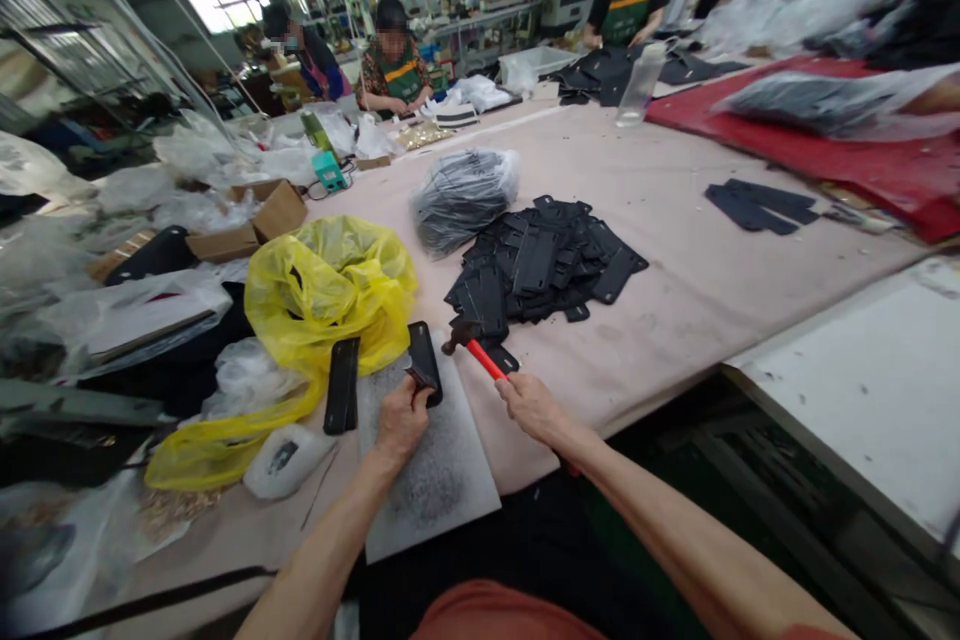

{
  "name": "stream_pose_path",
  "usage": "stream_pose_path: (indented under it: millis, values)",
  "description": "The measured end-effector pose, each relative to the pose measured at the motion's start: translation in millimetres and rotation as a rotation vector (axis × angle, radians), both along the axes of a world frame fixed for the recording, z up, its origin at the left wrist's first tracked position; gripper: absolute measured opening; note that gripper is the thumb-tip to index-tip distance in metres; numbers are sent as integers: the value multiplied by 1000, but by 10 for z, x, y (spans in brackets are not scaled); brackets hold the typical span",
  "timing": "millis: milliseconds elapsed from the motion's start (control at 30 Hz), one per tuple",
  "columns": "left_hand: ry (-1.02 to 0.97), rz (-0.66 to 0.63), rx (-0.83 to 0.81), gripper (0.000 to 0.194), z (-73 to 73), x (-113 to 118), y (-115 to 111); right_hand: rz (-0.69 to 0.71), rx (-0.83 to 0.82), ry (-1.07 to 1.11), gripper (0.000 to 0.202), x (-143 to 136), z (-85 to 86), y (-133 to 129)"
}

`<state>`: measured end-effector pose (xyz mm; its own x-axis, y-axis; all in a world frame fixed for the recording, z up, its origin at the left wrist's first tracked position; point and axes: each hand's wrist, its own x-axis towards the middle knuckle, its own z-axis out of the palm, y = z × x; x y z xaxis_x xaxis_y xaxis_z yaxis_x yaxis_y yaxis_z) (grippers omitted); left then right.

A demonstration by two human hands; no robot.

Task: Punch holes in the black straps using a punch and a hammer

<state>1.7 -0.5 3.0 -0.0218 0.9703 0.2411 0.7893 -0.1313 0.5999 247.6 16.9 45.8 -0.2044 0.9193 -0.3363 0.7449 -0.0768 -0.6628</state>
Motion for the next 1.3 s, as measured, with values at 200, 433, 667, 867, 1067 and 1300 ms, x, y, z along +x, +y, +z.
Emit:
stream_pose_path:
  millis: [200, 433, 667, 867, 1067, 1300]
  values:
    - [-7, -3, -26, 18, -29, -42, 25, 129, 513, -215, 39, -368, -125, -28]
    - [-44, 28, -58, 19, 11, -12, 47, 186, 489, -29, 40, -893, -235, -22]
    - [-348, 217, -116, 19, 74, -197, 142, 92, 457, 58, 39, -905, -370, -16]
    - [-317, 163, -64, 20, 36, -199, 14, 87, 449, 96, 44, -903, -424, -7]
    - [-337, 117, -7, 20, -20, -103, -42, 84, 442, 126, 41, -904, -448, 5]
    - [-390, 119, -18, 22, -34, -78, 31, 45, 455, 176, 35, -916, -481, -11]
